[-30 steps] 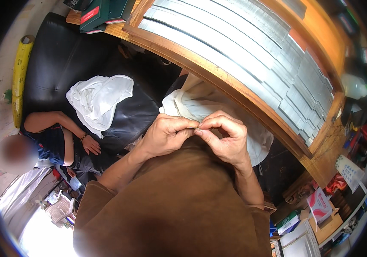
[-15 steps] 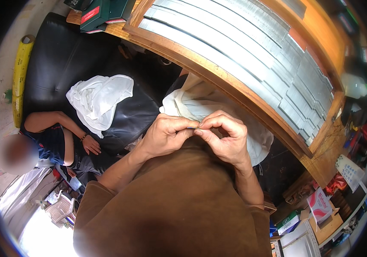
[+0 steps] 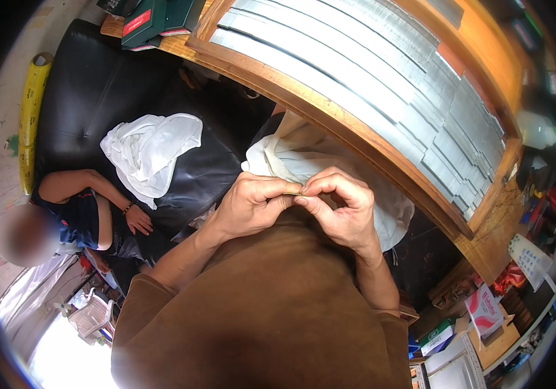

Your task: The person is assembling small, rectangular metal pieces into a larger, grid-like structure. They pick up individual pieces from a wooden tray and carefully interlock them with others already in place, building up the structure layer by layer.

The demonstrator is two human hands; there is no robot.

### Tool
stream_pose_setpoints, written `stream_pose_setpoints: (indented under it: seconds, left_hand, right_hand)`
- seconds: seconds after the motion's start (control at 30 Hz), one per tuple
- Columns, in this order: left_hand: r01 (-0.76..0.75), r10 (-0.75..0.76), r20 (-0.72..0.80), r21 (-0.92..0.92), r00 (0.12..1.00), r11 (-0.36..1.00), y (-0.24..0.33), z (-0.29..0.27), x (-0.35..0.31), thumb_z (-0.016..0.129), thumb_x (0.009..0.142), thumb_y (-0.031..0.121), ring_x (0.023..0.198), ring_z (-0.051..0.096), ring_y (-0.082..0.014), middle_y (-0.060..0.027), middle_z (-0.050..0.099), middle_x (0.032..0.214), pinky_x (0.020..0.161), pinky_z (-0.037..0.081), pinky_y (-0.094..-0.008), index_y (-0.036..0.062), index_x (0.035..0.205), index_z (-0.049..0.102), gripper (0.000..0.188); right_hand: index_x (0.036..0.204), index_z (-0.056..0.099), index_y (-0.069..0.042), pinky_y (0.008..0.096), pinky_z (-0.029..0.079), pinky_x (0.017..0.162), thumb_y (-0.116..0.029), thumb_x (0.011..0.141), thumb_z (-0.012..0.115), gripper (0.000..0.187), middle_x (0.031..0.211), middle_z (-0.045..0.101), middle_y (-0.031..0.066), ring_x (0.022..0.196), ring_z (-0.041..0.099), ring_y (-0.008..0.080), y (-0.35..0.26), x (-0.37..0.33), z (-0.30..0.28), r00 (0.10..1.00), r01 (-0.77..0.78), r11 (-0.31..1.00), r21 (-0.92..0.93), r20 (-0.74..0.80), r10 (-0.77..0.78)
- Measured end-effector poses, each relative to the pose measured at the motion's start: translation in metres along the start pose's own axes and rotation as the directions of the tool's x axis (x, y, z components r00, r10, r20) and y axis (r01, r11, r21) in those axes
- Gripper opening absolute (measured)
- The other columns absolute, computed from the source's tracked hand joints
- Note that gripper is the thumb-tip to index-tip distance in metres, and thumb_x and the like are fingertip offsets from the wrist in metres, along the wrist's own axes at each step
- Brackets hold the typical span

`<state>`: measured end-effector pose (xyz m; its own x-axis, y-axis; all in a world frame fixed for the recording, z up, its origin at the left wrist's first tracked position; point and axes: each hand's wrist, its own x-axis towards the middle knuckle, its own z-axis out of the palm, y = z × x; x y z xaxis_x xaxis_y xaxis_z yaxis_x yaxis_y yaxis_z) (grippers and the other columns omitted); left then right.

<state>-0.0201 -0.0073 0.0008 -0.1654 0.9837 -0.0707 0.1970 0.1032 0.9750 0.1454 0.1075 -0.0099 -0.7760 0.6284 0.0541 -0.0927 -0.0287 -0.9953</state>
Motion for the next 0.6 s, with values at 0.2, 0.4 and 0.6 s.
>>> stream_pose_setpoints:
  seconds: [0.2,0.4,0.6]
  left_hand:
    - [-0.004,0.004,-0.004,-0.002,1.0,1.0,-0.0005,0.0006,-0.0004,0.071,0.085,-0.005,0.079,0.075,-0.0228,-0.0163,0.076,0.09,0.069,0.057,-0.0287,-0.0036,0.103,0.073,0.018]
    - [-0.005,0.005,-0.004,-0.005,1.0,1.0,-0.0014,0.0016,-0.0004,0.071,0.085,-0.005,0.078,0.075,-0.0223,-0.0157,0.076,0.089,0.067,0.057,-0.0281,-0.0025,0.104,0.074,0.019]
    - [-0.009,0.009,-0.008,-0.003,1.0,1.0,-0.0011,0.0008,-0.0007,0.071,0.084,-0.005,0.075,0.074,-0.0217,-0.0153,0.075,0.087,0.066,0.056,-0.0279,-0.0018,0.104,0.073,0.021]
  right_hand:
    - [0.086,0.068,0.002,0.0275,0.054,0.069,0.004,0.08,0.079,0.013,0.085,0.069,0.0099,0.077,0.067,0.0163,-0.001,-0.0002,-0.0001,1.0,-0.002,1.0,0.001,0.002,0.002]
    - [0.087,0.068,0.001,0.0278,0.054,0.068,0.002,0.08,0.079,0.013,0.084,0.069,0.0091,0.077,0.067,0.017,-0.0012,0.0003,-0.0002,1.0,0.009,1.0,-0.013,-0.003,-0.009]
    - [0.087,0.068,0.001,0.0278,0.054,0.067,0.002,0.08,0.079,0.014,0.084,0.069,0.0093,0.077,0.067,0.017,-0.0026,0.001,-0.0003,1.0,0.013,1.0,-0.02,0.001,-0.013]
